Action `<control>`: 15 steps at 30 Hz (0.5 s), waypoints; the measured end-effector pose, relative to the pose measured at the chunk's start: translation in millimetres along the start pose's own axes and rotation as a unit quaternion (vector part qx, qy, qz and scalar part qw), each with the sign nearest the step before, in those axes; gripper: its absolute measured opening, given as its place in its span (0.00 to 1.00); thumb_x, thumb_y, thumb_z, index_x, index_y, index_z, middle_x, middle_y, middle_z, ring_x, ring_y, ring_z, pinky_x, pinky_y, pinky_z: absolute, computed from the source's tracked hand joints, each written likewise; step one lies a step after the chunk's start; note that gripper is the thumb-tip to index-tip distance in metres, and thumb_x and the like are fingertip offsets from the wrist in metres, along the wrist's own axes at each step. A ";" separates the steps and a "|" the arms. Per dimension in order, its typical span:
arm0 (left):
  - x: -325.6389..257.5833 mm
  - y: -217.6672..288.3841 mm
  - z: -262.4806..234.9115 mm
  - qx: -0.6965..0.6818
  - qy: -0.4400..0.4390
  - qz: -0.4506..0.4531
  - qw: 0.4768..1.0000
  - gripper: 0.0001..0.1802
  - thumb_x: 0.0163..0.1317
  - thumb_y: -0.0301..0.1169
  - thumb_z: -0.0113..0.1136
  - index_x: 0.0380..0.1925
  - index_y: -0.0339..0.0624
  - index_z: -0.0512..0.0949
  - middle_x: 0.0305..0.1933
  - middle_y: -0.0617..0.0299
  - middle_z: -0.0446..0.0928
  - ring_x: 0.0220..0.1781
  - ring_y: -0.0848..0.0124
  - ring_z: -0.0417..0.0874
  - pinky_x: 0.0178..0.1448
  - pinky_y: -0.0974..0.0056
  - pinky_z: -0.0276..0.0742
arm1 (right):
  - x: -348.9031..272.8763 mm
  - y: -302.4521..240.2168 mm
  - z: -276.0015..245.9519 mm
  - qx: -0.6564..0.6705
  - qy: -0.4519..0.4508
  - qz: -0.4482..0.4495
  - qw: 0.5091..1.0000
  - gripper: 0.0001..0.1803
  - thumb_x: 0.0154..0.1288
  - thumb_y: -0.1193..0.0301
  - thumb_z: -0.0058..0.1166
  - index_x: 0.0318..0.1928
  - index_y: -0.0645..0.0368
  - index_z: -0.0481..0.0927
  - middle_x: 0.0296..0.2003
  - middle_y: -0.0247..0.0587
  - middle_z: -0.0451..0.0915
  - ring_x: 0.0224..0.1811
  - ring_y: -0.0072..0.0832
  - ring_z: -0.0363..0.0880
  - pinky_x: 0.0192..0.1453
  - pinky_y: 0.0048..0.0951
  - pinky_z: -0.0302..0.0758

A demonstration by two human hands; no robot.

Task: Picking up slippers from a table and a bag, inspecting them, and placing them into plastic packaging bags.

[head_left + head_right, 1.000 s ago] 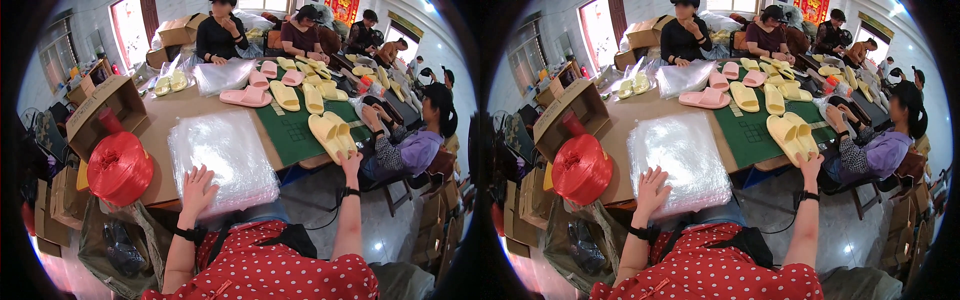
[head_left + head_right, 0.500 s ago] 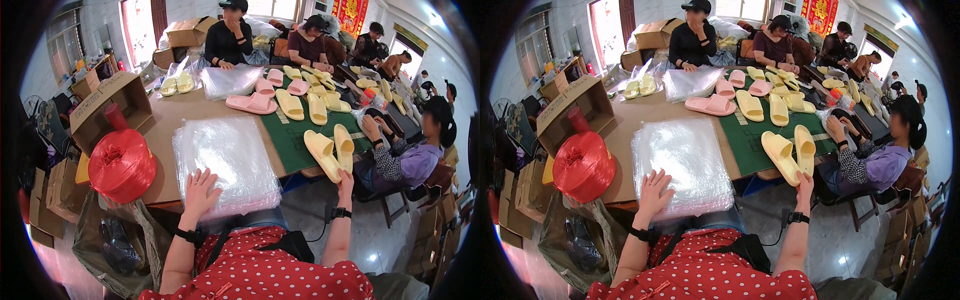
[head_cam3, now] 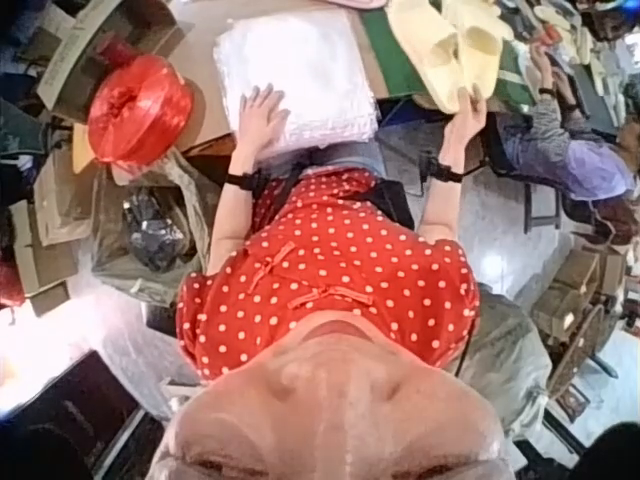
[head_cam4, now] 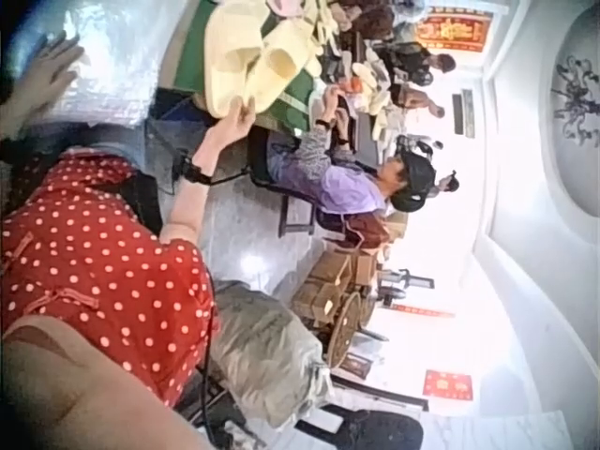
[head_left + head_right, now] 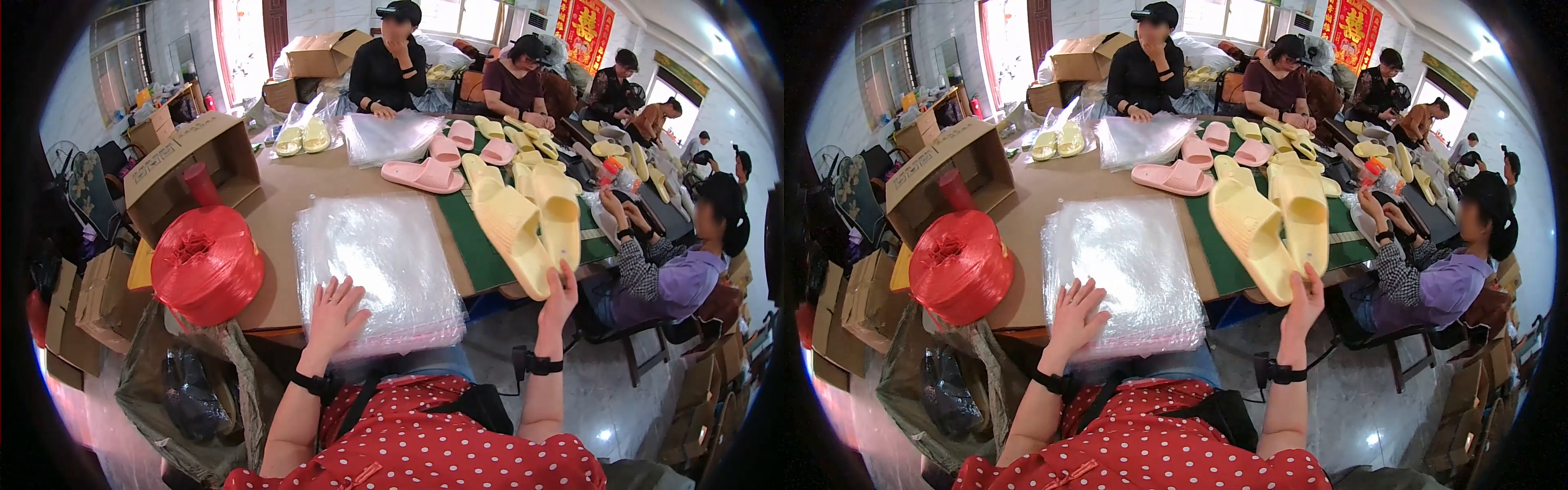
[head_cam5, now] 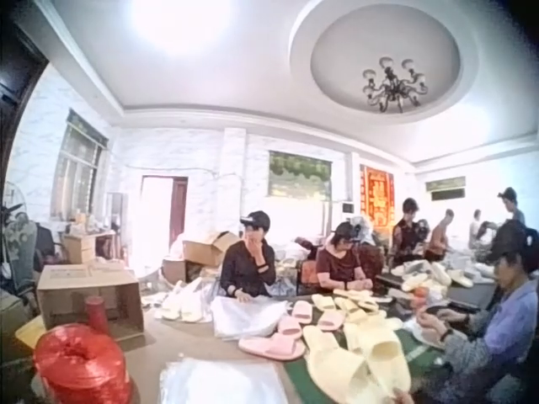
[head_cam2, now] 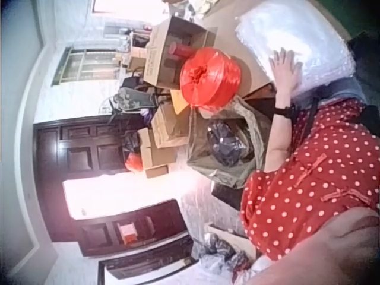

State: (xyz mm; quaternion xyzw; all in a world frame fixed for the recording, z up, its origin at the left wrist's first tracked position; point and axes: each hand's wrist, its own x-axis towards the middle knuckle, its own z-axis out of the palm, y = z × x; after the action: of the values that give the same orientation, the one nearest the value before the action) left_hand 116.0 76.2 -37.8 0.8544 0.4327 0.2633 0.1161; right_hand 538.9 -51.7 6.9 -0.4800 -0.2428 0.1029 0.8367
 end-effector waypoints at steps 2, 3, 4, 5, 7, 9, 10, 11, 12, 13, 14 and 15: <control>0.4 0.0 0.4 0.012 0.001 0.003 1.000 0.29 0.65 0.51 0.59 0.62 0.52 0.77 0.74 0.54 0.67 0.79 0.49 0.59 0.82 0.43 0.43 | -22.3 -11.8 34.3 0.019 -0.036 0.050 0.998 0.22 0.65 0.82 0.59 0.61 0.69 0.76 0.51 0.42 0.80 0.50 0.26 0.80 0.57 0.26 0.77; -0.6 -1.3 1.0 0.013 0.002 0.001 1.000 0.29 0.65 0.51 0.59 0.62 0.52 0.77 0.74 0.54 0.67 0.79 0.49 0.59 0.82 0.43 0.43 | -36.6 -15.2 51.5 0.041 -0.057 0.079 0.994 0.23 0.65 0.82 0.59 0.61 0.69 0.76 0.52 0.43 0.80 0.51 0.26 0.80 0.58 0.27 0.77; -0.7 -2.0 1.5 0.011 -0.001 0.002 1.000 0.29 0.65 0.51 0.59 0.62 0.52 0.77 0.74 0.54 0.67 0.79 0.49 0.58 0.82 0.43 0.42 | -49.8 -16.8 67.0 0.062 -0.077 0.106 0.989 0.24 0.65 0.82 0.59 0.62 0.70 0.75 0.54 0.43 0.80 0.52 0.27 0.80 0.58 0.27 0.77; 0.1 -2.1 1.4 0.010 -0.003 0.003 1.000 0.29 0.65 0.51 0.59 0.63 0.52 0.77 0.74 0.54 0.67 0.79 0.49 0.58 0.82 0.43 0.42 | -60.6 -14.2 78.7 0.072 -0.098 0.135 0.983 0.25 0.65 0.82 0.59 0.63 0.70 0.74 0.55 0.44 0.79 0.53 0.27 0.80 0.59 0.27 0.76; 0.7 -1.9 1.7 0.013 -0.008 0.000 1.000 0.29 0.65 0.51 0.59 0.63 0.52 0.77 0.74 0.54 0.67 0.79 0.49 0.58 0.82 0.43 0.42 | -79.6 -4.1 101.0 0.089 -0.137 0.182 0.970 0.28 0.65 0.82 0.59 0.66 0.70 0.72 0.58 0.45 0.77 0.55 0.27 0.79 0.61 0.26 0.75; 1.2 -0.5 2.0 0.014 -0.013 -0.002 1.000 0.29 0.65 0.52 0.59 0.63 0.52 0.77 0.75 0.54 0.66 0.79 0.49 0.58 0.82 0.43 0.42 | -95.4 8.7 116.0 0.075 -0.162 0.206 0.962 0.28 0.66 0.81 0.59 0.67 0.71 0.71 0.57 0.44 0.78 0.54 0.26 0.78 0.60 0.25 0.75; 1.3 -0.1 2.3 0.013 -0.013 -0.004 1.000 0.29 0.65 0.51 0.60 0.63 0.52 0.77 0.75 0.55 0.66 0.79 0.49 0.57 0.82 0.43 0.42 | -102.5 15.3 123.3 0.070 -0.177 0.212 0.958 0.28 0.67 0.81 0.59 0.67 0.71 0.70 0.56 0.43 0.78 0.54 0.25 0.78 0.59 0.24 0.75; 1.5 0.5 2.2 0.011 -0.014 -0.006 1.000 0.28 0.64 0.50 0.60 0.62 0.52 0.77 0.75 0.56 0.66 0.80 0.50 0.57 0.82 0.43 0.41 | -109.5 20.8 130.2 0.062 -0.177 0.223 0.957 0.29 0.68 0.80 0.59 0.68 0.71 0.69 0.55 0.42 0.78 0.53 0.24 0.78 0.57 0.24 0.76; 1.1 0.7 1.6 0.012 -0.013 -0.007 1.000 0.28 0.64 0.50 0.60 0.62 0.52 0.77 0.75 0.56 0.66 0.80 0.50 0.57 0.82 0.43 0.41 | -116.8 22.5 138.9 0.054 -0.177 0.234 0.954 0.29 0.69 0.79 0.59 0.69 0.70 0.68 0.54 0.41 0.79 0.53 0.23 0.78 0.55 0.23 0.77; 0.9 1.1 1.1 0.011 -0.014 -0.008 1.000 0.29 0.64 0.50 0.61 0.62 0.52 0.77 0.75 0.56 0.66 0.80 0.50 0.57 0.82 0.43 0.41 | -123.0 27.1 141.7 0.047 -0.199 0.257 0.945 0.32 0.70 0.76 0.60 0.71 0.70 0.64 0.55 0.42 0.78 0.52 0.23 0.79 0.51 0.23 0.79; 0.9 1.1 0.7 0.010 -0.017 -0.008 1.000 0.29 0.64 0.50 0.61 0.63 0.52 0.77 0.75 0.56 0.65 0.80 0.50 0.57 0.82 0.43 0.41 | -130.0 28.6 144.7 0.047 -0.200 0.257 0.944 0.32 0.70 0.76 0.60 0.71 0.70 0.64 0.55 0.42 0.78 0.52 0.23 0.79 0.51 0.23 0.79; 0.5 0.8 0.9 0.010 -0.015 -0.009 1.000 0.29 0.64 0.50 0.61 0.63 0.52 0.77 0.75 0.56 0.65 0.80 0.50 0.57 0.82 0.43 0.41 | -136.8 28.2 148.4 0.028 -0.220 0.289 0.931 0.34 0.70 0.75 0.60 0.71 0.70 0.63 0.55 0.44 0.78 0.51 0.24 0.80 0.48 0.24 0.80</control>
State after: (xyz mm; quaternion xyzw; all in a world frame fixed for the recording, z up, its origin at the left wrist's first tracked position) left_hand 117.2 76.2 -38.0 0.8555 0.4412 0.2446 0.1165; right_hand 347.8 19.2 3.3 -0.4714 -0.2684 0.4500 0.7094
